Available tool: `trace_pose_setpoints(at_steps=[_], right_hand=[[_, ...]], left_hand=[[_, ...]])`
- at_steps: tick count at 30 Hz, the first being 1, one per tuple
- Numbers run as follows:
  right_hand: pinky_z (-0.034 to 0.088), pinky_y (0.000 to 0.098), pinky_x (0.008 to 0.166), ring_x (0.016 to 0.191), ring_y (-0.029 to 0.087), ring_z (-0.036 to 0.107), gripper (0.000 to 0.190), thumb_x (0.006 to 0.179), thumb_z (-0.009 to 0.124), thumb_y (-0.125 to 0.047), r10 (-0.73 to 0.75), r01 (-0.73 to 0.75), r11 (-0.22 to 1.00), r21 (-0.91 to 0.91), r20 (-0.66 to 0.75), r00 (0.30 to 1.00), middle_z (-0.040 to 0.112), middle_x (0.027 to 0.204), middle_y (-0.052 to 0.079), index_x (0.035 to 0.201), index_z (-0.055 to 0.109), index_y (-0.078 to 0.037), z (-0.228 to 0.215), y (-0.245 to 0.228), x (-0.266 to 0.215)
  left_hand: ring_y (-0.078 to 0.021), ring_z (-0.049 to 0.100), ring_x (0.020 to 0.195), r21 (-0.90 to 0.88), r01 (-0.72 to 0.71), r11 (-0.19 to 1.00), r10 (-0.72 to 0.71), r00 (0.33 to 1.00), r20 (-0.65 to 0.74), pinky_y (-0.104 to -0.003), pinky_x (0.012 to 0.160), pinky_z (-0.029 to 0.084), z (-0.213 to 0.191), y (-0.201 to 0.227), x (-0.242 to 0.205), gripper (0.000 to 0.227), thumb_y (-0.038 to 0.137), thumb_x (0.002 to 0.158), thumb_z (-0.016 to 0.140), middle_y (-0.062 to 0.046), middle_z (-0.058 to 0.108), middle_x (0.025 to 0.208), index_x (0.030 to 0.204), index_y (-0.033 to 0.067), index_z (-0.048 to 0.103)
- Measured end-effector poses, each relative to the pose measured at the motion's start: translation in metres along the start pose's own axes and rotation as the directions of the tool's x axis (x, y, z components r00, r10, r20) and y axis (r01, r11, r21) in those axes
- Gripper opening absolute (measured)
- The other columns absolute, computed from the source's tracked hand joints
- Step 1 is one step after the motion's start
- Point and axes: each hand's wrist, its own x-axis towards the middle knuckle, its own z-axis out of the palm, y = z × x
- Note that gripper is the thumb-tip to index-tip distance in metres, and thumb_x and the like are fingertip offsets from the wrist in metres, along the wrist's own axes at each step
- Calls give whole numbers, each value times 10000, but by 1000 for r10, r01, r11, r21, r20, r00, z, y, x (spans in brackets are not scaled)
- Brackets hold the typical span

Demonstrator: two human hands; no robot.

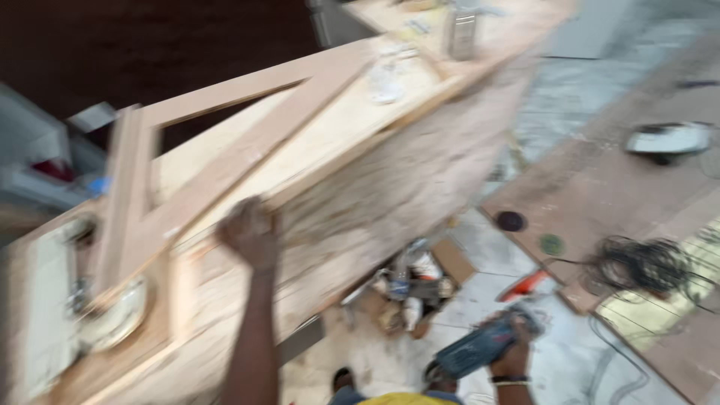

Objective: The person uses an angle grinder with a sanding disc to smooth the surface of a large wooden board. They move the tool across the wood in sweeping motions, occasionally pausing to inspect the surface or reposition the tool.

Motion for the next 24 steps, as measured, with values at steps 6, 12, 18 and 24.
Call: trace_pose_setpoints(at_steps=[6, 12, 18, 24], right_hand=[[544, 489, 889, 924, 290, 640, 350, 998, 646, -340, -132, 127, 990, 59, 98, 986, 641, 1013, 117, 1193, 574, -59, 50, 36, -22], [562, 494, 849, 877, 304, 651, 388, 942, 632, -328, -136, 138, 990, -33, 58, 989, 646, 968, 146, 1157, 578, -10, 96, 107, -80], [567, 488, 869, 906, 292, 662, 392, 933, 621, -337, -25, 23, 999, -32, -62, 998, 635, 977, 131, 1142, 582, -7, 91, 144, -133], [569, 490, 831, 892, 294, 667, 390, 941, 617, -354, -60, 54, 997, -58, -95, 994, 646, 955, 121, 1125, 571, -13, 88, 153, -156]], left_hand=[[-261, 521, 1339, -210, -26, 977, 56, 989, 140, -466, 1201, 309, -65, 15, 21, 367, 398, 1018, 643, -58, 658, 1360, 1255, 128, 717], [-307, 558, 1320, -444, 175, 879, -9, 937, 350, -494, 1216, 344, -103, -11, -8, 340, 384, 925, 727, -111, 675, 1272, 1099, 91, 724], [-317, 557, 1280, -551, 798, -245, -136, 534, 834, -496, 1118, 430, -112, -61, -40, 582, 442, 899, 703, -153, 618, 1360, 1337, 85, 566], [-276, 498, 1401, -425, 594, -683, -23, 563, 826, -482, 1172, 398, -126, -85, -21, 723, 540, 880, 681, -103, 540, 1505, 1435, 111, 505]])
